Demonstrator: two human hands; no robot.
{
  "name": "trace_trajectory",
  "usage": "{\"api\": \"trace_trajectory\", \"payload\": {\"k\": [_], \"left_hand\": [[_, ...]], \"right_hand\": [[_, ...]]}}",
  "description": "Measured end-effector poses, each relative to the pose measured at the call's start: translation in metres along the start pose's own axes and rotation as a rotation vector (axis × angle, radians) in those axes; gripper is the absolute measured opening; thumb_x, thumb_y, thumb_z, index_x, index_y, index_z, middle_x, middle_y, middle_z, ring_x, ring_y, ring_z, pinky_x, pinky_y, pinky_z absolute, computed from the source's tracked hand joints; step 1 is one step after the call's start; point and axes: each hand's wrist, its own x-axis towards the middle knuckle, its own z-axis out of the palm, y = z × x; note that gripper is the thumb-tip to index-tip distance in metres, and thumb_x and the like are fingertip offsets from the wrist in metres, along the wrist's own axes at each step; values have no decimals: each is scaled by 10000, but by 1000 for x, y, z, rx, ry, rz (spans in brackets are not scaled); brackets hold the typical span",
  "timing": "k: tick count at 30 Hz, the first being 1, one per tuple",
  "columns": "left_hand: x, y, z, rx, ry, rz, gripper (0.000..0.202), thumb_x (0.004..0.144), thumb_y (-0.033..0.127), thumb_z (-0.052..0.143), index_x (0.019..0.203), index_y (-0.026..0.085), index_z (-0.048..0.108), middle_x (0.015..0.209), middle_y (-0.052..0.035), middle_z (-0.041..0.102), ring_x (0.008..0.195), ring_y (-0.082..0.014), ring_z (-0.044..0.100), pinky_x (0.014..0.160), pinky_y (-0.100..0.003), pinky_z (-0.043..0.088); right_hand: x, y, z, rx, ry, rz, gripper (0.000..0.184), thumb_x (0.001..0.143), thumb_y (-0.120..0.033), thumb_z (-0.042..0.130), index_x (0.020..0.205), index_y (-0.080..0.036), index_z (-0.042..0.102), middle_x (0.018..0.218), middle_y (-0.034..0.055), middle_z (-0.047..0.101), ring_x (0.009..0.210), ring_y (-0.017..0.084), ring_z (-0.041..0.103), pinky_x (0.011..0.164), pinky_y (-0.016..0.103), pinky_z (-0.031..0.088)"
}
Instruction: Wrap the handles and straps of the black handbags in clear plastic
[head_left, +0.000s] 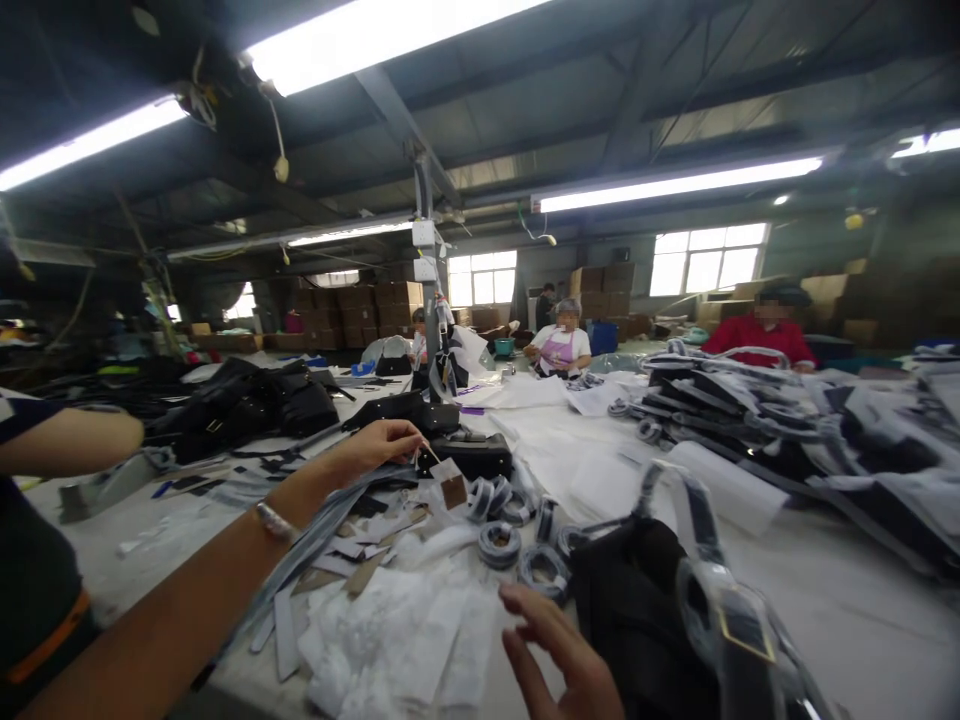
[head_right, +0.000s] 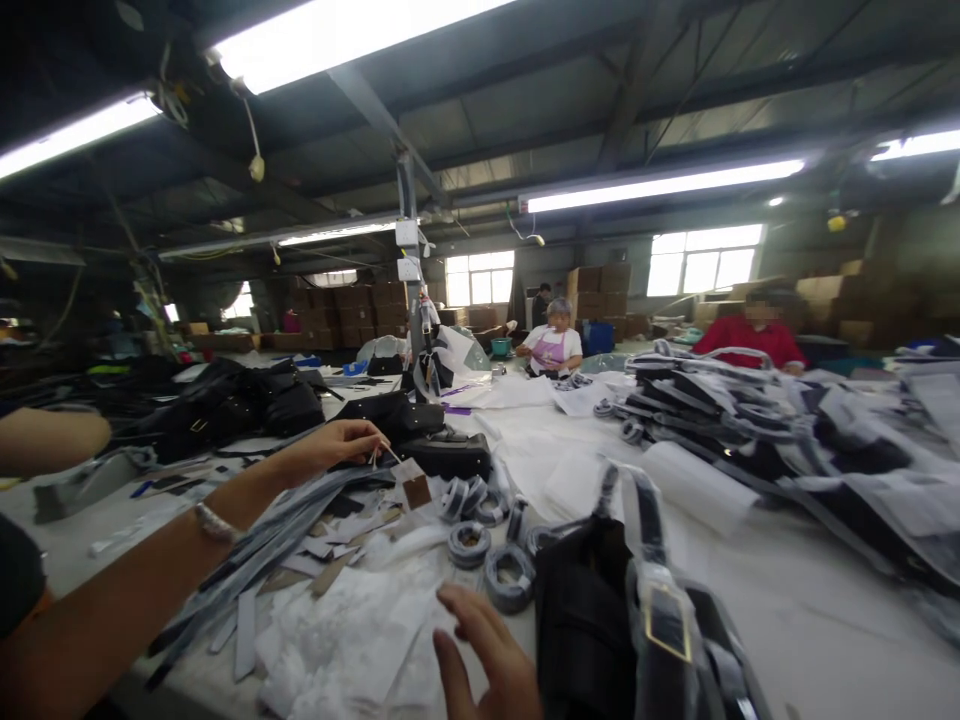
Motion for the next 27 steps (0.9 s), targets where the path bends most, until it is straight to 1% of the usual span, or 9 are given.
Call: {"api": "trace_trajectory", "payload": {"k": [3, 6, 8, 11, 13, 15, 20, 24, 27], "left_hand": [[-23, 37, 30, -53, -96, 43, 393, 817, 525, 655, 913, 146, 699, 906, -70, 712, 812, -185, 624, 690, -260, 461], [-43, 63, 60, -132, -195, 84, 316, 848, 470, 651, 894, 159, 686, 945, -73, 728, 848, -186, 635, 713, -258, 461], [-55, 76, 77, -211, -254, 91, 272, 862, 432, 652, 873, 161, 676, 919, -64, 732, 836, -178, 640, 710, -252, 462], [-68, 89, 100, -298, -309, 71, 249, 880, 399, 643, 861, 152, 674, 880, -56, 729, 788, -156, 641, 698, -240, 464], [-75, 92, 112, -346, -341, 56, 251, 884, 390, 643, 857, 142, 671, 872, -59, 729, 760, -144, 637, 692, -234, 466], [-79, 93, 123, -404, -368, 34, 255, 877, 393, 652, 850, 140, 657, 868, -63, 731, 750, -142, 638, 698, -238, 471], [-82, 92, 145, -483, -343, -38, 288, 842, 432, 681, 828, 148, 639, 890, -80, 731, 770, -172, 662, 721, -279, 503], [-85, 92, 162, -480, -252, -33, 286, 835, 449, 680, 839, 164, 651, 891, -76, 722, 786, -184, 664, 728, -290, 523], [-89, 89, 175, -535, -163, -22, 270, 833, 438, 685, 823, 171, 651, 886, -72, 716, 808, -189, 657, 765, -301, 529]], "right_hand": [[26, -12, -4, -69, 99, -44, 393, 914, -302, 559, 1305, -310, 585, 1399, 61, 553, 1298, 268, 498, 1078, 407, 428], [41, -27, -14, -46, 185, -51, 479, 932, -328, 522, 1406, -284, 473, 1501, 67, 432, 1391, 270, 368, 1157, 469, 292], [41, -32, -21, 29, 129, -11, 488, 923, -355, 550, 1398, -268, 485, 1466, 79, 479, 1372, 271, 395, 1155, 470, 287], [29, -34, -29, 269, -17, 135, 423, 871, -400, 645, 1265, -247, 621, 1237, 93, 673, 1197, 285, 578, 1059, 450, 411], [17, -33, -33, 465, -78, 253, 378, 794, -429, 735, 1108, -221, 712, 1076, 93, 739, 1065, 295, 652, 955, 419, 486], [6, -35, -36, 612, -102, 337, 367, 742, -457, 780, 1002, -200, 745, 1010, 91, 753, 1019, 295, 667, 909, 391, 499], [-11, -50, -47, 771, -72, 369, 463, 881, -542, 591, 1196, -210, 666, 1087, 91, 724, 1025, 270, 654, 909, 397, 486], [-17, -53, -52, 632, -9, 313, 406, 789, -445, 742, 1123, -217, 703, 1061, 73, 733, 1004, 274, 658, 872, 350, 502], [-22, -47, -50, 429, 117, 317, 331, 807, -436, 721, 1037, -199, 742, 960, 70, 753, 911, 261, 677, 779, 303, 520]]}}
